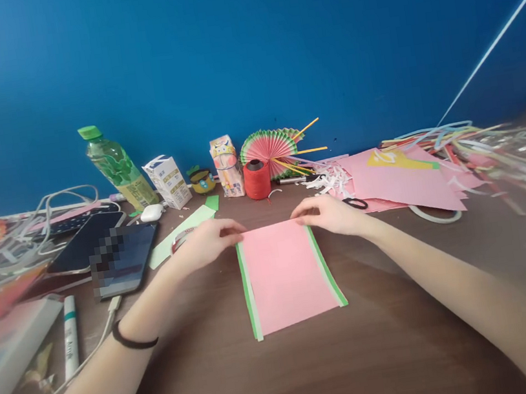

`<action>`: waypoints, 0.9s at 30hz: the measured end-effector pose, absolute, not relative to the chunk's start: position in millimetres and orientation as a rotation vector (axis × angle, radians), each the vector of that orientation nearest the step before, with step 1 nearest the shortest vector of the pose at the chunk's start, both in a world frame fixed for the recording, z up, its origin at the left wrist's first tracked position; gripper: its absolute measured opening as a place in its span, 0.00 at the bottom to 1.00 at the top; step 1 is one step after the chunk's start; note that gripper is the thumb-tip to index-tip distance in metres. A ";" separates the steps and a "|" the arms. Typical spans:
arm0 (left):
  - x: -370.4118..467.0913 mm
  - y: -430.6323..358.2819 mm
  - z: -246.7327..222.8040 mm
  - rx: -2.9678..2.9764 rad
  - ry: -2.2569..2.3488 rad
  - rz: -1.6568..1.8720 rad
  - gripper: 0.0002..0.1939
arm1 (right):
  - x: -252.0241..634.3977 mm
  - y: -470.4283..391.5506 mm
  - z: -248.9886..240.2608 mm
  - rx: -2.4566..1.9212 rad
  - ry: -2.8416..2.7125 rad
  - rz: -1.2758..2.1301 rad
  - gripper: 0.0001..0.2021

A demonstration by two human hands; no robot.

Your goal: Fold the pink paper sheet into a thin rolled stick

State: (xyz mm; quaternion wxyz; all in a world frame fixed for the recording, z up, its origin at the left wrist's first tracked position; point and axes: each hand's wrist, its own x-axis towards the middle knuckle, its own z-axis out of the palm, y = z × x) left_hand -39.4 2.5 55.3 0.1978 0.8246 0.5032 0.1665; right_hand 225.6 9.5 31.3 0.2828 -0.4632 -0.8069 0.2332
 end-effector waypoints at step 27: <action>-25.9 -3.5 36.4 3.022 1.601 -0.084 0.07 | 207.8 2.9 12.2 -1.235 -2.708 -0.527 0.07</action>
